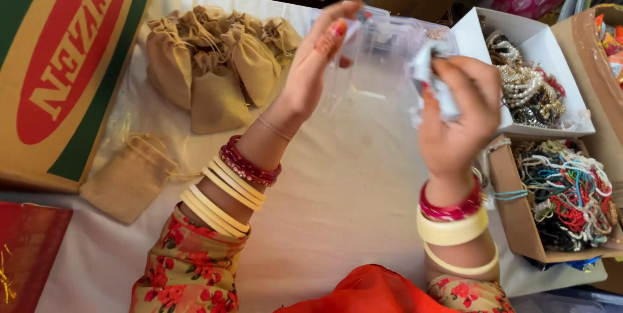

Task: Packing beaded jewelry and necklaces into plastic boxes and cloth pouches.

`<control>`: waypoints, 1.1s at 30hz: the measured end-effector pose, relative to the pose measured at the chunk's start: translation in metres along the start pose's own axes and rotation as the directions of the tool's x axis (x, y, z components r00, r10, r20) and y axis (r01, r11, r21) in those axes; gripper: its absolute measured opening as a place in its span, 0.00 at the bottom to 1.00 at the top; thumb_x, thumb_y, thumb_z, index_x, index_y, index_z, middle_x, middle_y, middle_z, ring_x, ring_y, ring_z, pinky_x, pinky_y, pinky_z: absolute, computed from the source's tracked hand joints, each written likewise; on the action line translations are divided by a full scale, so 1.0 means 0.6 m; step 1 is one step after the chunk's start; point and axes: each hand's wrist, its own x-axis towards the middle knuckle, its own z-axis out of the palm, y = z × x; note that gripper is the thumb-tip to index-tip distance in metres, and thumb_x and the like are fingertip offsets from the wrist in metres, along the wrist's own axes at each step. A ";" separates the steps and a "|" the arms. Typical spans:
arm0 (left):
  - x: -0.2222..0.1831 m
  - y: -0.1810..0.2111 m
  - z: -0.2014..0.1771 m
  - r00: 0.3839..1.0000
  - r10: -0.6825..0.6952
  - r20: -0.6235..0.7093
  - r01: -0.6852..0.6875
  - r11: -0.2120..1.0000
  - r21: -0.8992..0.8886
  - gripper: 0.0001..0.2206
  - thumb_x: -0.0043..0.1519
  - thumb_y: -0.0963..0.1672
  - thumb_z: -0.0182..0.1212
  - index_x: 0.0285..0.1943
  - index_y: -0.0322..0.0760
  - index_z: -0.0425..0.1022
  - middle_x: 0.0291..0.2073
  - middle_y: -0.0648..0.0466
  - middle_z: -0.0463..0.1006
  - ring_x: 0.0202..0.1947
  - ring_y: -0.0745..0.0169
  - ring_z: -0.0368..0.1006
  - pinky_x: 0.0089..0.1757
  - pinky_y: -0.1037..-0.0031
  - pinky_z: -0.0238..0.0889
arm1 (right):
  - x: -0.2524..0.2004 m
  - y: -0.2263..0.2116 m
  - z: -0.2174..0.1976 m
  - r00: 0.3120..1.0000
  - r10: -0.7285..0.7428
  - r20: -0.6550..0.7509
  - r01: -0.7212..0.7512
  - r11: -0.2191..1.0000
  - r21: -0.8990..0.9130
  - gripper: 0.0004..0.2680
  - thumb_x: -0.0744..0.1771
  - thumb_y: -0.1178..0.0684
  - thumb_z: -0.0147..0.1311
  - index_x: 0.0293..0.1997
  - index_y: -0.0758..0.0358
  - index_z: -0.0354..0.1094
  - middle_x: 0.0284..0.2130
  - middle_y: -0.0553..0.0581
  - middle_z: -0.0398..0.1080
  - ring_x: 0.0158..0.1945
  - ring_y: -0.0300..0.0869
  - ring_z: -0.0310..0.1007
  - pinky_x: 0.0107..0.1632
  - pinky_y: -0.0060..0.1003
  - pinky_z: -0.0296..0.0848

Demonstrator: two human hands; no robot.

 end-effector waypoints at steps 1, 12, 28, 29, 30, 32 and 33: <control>-0.004 0.012 0.008 0.993 -0.101 0.067 0.103 0.994 -0.027 0.25 0.73 0.54 0.43 0.72 0.36 0.64 0.66 0.52 0.70 0.63 0.60 0.68 0.52 0.73 0.66 | 0.001 -0.002 0.014 0.994 -0.113 0.006 0.110 0.958 -0.266 0.08 0.70 0.63 0.58 0.56 0.72 0.73 0.49 0.61 0.70 0.51 0.49 0.72 0.54 0.40 0.72; -0.014 0.055 0.019 0.992 0.082 0.092 -0.074 0.993 -0.096 0.19 0.79 0.54 0.44 0.66 0.39 0.67 0.54 0.57 0.74 0.49 0.74 0.69 0.47 0.81 0.61 | -0.001 -0.009 0.069 0.975 -0.124 0.182 0.185 0.911 -0.369 0.13 0.64 0.67 0.61 0.53 0.66 0.75 0.49 0.58 0.72 0.52 0.52 0.71 0.55 0.43 0.73; -0.009 0.072 0.046 0.981 -0.196 0.003 0.182 0.917 0.355 0.19 0.73 0.51 0.50 0.60 0.32 0.72 0.37 0.55 0.76 0.38 0.71 0.68 0.42 0.79 0.67 | -0.014 0.003 0.076 0.976 -0.186 0.113 0.215 0.900 -0.379 0.12 0.65 0.67 0.61 0.54 0.70 0.72 0.48 0.61 0.70 0.54 0.53 0.71 0.56 0.44 0.72; -0.010 0.070 0.039 0.981 -0.196 0.003 0.182 0.916 0.358 0.19 0.73 0.51 0.50 0.60 0.32 0.72 0.37 0.55 0.76 0.38 0.71 0.68 0.42 0.79 0.67 | -0.016 -0.002 0.081 0.976 -0.186 0.111 0.215 0.901 -0.377 0.12 0.65 0.67 0.61 0.54 0.70 0.72 0.48 0.61 0.70 0.54 0.53 0.71 0.56 0.44 0.72; -0.010 0.068 0.033 0.993 -0.121 0.017 0.111 0.949 0.296 0.18 0.75 0.51 0.49 0.61 0.32 0.71 0.43 0.55 0.78 0.44 0.71 0.71 0.47 0.78 0.68 | -0.018 -0.006 0.087 0.973 -0.179 0.147 0.221 0.908 -0.355 0.13 0.64 0.66 0.61 0.53 0.68 0.73 0.48 0.60 0.70 0.53 0.53 0.71 0.55 0.44 0.73; -0.005 0.072 0.022 0.999 -0.041 0.033 0.033 0.972 0.233 0.18 0.77 0.51 0.48 0.63 0.32 0.69 0.49 0.55 0.79 0.50 0.71 0.73 0.52 0.77 0.70 | -0.019 -0.009 0.094 0.968 -0.175 0.178 0.227 0.914 -0.335 0.13 0.63 0.66 0.61 0.53 0.66 0.73 0.48 0.59 0.71 0.52 0.53 0.72 0.54 0.44 0.73; -0.001 0.077 0.018 0.998 0.017 0.053 -0.023 0.993 0.116 0.18 0.77 0.52 0.46 0.62 0.34 0.69 0.51 0.54 0.77 0.52 0.69 0.73 0.52 0.75 0.70 | -0.020 -0.009 0.098 0.960 -0.170 0.222 0.238 0.914 -0.330 0.13 0.62 0.66 0.62 0.52 0.64 0.74 0.47 0.57 0.71 0.51 0.52 0.72 0.52 0.43 0.74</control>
